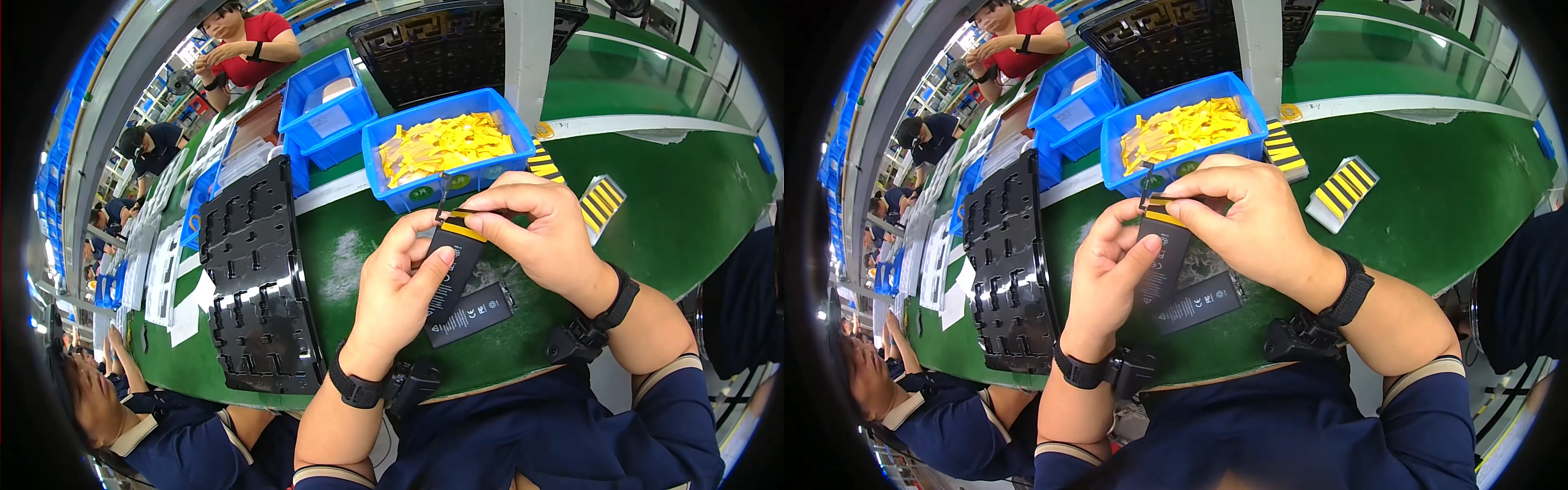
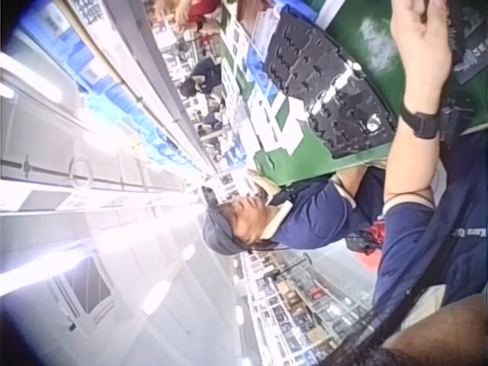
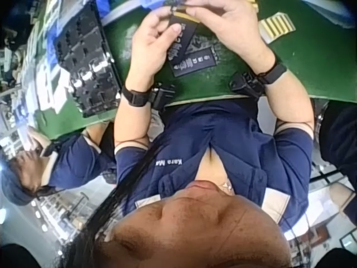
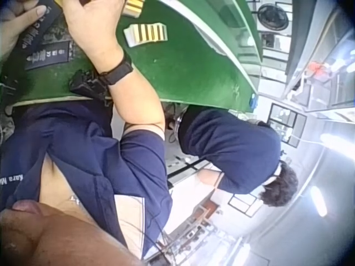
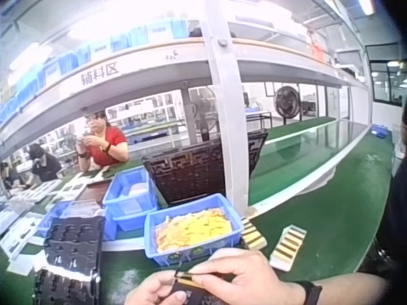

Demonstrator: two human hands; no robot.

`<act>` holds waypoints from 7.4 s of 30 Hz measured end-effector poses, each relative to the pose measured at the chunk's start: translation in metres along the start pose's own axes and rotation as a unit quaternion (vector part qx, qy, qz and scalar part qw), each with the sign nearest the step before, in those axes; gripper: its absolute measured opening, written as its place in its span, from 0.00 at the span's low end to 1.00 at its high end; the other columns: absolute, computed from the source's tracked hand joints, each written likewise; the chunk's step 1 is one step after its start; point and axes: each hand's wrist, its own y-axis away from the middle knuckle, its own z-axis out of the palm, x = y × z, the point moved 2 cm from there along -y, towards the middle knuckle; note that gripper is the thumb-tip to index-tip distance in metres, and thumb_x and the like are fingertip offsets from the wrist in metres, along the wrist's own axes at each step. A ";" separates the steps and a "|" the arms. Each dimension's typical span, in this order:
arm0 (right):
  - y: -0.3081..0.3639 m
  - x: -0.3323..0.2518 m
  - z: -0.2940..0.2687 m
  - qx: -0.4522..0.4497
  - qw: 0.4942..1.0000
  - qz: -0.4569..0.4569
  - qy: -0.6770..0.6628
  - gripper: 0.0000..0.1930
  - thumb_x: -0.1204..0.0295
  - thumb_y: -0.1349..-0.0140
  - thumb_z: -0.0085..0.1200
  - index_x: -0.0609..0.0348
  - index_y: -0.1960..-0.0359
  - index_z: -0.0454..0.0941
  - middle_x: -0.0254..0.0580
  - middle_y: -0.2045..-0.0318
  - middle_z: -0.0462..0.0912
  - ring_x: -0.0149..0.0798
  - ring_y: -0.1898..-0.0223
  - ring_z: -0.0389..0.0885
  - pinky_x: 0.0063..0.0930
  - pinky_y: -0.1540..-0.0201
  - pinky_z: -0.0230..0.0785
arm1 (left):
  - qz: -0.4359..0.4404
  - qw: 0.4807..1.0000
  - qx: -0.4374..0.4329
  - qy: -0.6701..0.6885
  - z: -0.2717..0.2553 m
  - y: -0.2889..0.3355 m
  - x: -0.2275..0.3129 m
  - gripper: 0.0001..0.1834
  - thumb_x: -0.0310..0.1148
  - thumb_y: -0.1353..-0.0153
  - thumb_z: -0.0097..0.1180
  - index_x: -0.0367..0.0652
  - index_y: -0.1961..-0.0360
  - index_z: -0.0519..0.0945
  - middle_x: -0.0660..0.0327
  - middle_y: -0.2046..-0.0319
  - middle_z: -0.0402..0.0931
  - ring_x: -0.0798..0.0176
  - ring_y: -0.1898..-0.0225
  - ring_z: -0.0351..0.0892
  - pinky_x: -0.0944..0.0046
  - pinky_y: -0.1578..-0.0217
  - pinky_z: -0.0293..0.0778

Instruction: Applying adhesive strips and assembling battery or electronic components into a plastic housing.

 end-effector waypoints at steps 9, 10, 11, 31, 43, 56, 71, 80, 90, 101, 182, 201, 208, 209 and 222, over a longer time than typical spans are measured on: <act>0.001 0.002 0.001 0.011 1.000 0.000 -0.001 0.06 0.79 0.52 0.58 0.63 0.70 0.80 0.38 0.77 0.77 0.28 0.77 0.75 0.19 0.74 0.66 | 0.006 1.000 0.005 -0.020 0.000 0.000 -0.003 0.17 0.22 0.43 0.52 0.41 0.51 0.68 0.63 0.68 0.78 0.78 0.67 0.71 0.75 0.66 0.69; 0.001 0.002 0.001 0.010 1.000 -0.002 0.004 0.06 0.79 0.52 0.57 0.63 0.70 0.80 0.38 0.78 0.77 0.28 0.77 0.75 0.19 0.74 0.66 | 0.006 1.000 0.004 -0.020 0.000 0.000 -0.003 0.17 0.22 0.43 0.52 0.41 0.51 0.68 0.63 0.68 0.78 0.78 0.67 0.71 0.75 0.66 0.69; 0.001 0.002 0.001 0.009 1.000 -0.005 0.008 0.06 0.79 0.52 0.57 0.63 0.70 0.80 0.38 0.78 0.77 0.28 0.78 0.74 0.19 0.75 0.66 | 0.006 1.000 0.006 -0.018 0.000 0.000 -0.003 0.17 0.22 0.43 0.52 0.41 0.51 0.68 0.63 0.68 0.78 0.78 0.67 0.72 0.75 0.66 0.69; 0.005 0.001 0.011 -0.008 0.991 -0.006 0.137 0.07 0.73 0.54 0.58 0.65 0.74 0.77 0.42 0.80 0.75 0.36 0.79 0.74 0.25 0.76 0.67 | -0.004 0.993 -0.012 -0.118 0.007 0.004 0.006 0.17 0.21 0.41 0.48 0.37 0.50 0.66 0.61 0.63 0.77 0.76 0.64 0.72 0.77 0.63 0.67; 0.006 -0.008 0.008 0.001 0.940 -0.243 0.239 0.09 0.81 0.60 0.56 0.62 0.73 0.76 0.41 0.74 0.75 0.43 0.72 0.75 0.32 0.71 0.67 | -0.009 0.998 0.063 0.027 0.000 0.000 0.002 0.14 0.22 0.42 0.49 0.33 0.54 0.69 0.60 0.68 0.79 0.77 0.68 0.74 0.76 0.67 0.70; 0.006 -0.017 0.012 -0.005 0.950 -0.259 0.174 0.09 0.81 0.60 0.58 0.59 0.76 0.73 0.41 0.73 0.77 0.44 0.68 0.75 0.33 0.64 0.67 | 0.018 0.999 0.047 0.007 0.001 -0.001 0.003 0.10 0.22 0.41 0.48 0.34 0.57 0.71 0.61 0.67 0.79 0.78 0.67 0.74 0.77 0.67 0.70; 0.002 -0.015 0.003 0.015 0.957 -0.215 0.194 0.07 0.80 0.57 0.56 0.62 0.74 0.74 0.40 0.72 0.76 0.44 0.70 0.74 0.31 0.65 0.67 | 0.069 0.994 0.078 -0.042 0.001 0.002 0.004 0.15 0.25 0.43 0.53 0.38 0.53 0.70 0.60 0.68 0.80 0.74 0.66 0.75 0.73 0.65 0.69; 0.010 -0.018 0.011 0.039 0.898 -0.335 0.283 0.12 0.78 0.61 0.56 0.65 0.70 0.77 0.39 0.76 0.72 0.40 0.74 0.71 0.31 0.71 0.64 | 0.057 0.995 0.054 0.058 0.011 0.006 0.001 0.13 0.20 0.42 0.49 0.33 0.54 0.70 0.58 0.66 0.79 0.74 0.62 0.75 0.75 0.61 0.69; 0.010 -0.015 0.012 0.043 0.922 -0.297 0.246 0.12 0.81 0.62 0.57 0.64 0.70 0.77 0.40 0.76 0.74 0.41 0.75 0.73 0.31 0.72 0.66 | 0.080 0.993 0.090 -0.012 0.013 0.007 -0.005 0.13 0.22 0.43 0.52 0.35 0.56 0.71 0.59 0.70 0.80 0.77 0.68 0.75 0.75 0.67 0.70; 0.004 -0.010 0.010 0.007 0.956 -0.169 0.239 0.06 0.79 0.56 0.57 0.62 0.75 0.73 0.43 0.77 0.74 0.45 0.73 0.73 0.34 0.69 0.66 | 0.109 0.959 0.111 -0.238 0.015 0.012 0.011 0.13 0.24 0.44 0.52 0.37 0.57 0.71 0.53 0.73 0.79 0.60 0.72 0.80 0.67 0.72 0.73; 0.003 -0.007 0.003 0.008 0.999 -0.028 0.018 0.05 0.79 0.51 0.56 0.63 0.71 0.79 0.41 0.75 0.78 0.33 0.74 0.77 0.23 0.69 0.69 | -0.034 0.992 0.011 -0.124 0.002 0.005 -0.007 0.06 0.27 0.42 0.51 0.36 0.65 0.71 0.60 0.76 0.76 0.73 0.74 0.72 0.71 0.72 0.69; -0.001 0.000 0.002 -0.008 0.999 -0.014 0.030 0.03 0.77 0.52 0.56 0.61 0.74 0.80 0.40 0.78 0.78 0.32 0.75 0.77 0.22 0.73 0.67 | 0.037 0.995 0.048 -0.077 0.002 0.008 -0.006 0.15 0.25 0.41 0.50 0.39 0.52 0.69 0.61 0.72 0.78 0.75 0.72 0.74 0.74 0.71 0.70; -0.001 0.000 0.002 -0.007 0.998 -0.041 0.048 0.04 0.77 0.52 0.55 0.61 0.74 0.80 0.41 0.78 0.78 0.35 0.76 0.77 0.24 0.74 0.67 | 0.034 0.995 0.047 -0.084 0.002 0.008 -0.002 0.15 0.25 0.42 0.50 0.39 0.52 0.69 0.61 0.73 0.78 0.76 0.73 0.73 0.74 0.72 0.69; -0.001 0.000 0.002 -0.006 0.997 -0.046 0.054 0.04 0.78 0.52 0.55 0.61 0.74 0.80 0.41 0.78 0.78 0.35 0.76 0.77 0.24 0.74 0.67 | 0.016 0.995 0.036 -0.087 0.002 0.009 -0.001 0.16 0.23 0.41 0.48 0.37 0.51 0.67 0.61 0.69 0.77 0.76 0.69 0.73 0.75 0.69 0.69; 0.000 0.005 0.005 -0.052 0.996 -0.006 0.068 0.04 0.76 0.55 0.56 0.64 0.77 0.77 0.44 0.79 0.76 0.38 0.78 0.76 0.26 0.74 0.69 | 0.057 0.972 0.022 -0.229 0.008 0.013 0.010 0.15 0.23 0.41 0.48 0.36 0.52 0.67 0.61 0.67 0.78 0.77 0.67 0.72 0.77 0.66 0.67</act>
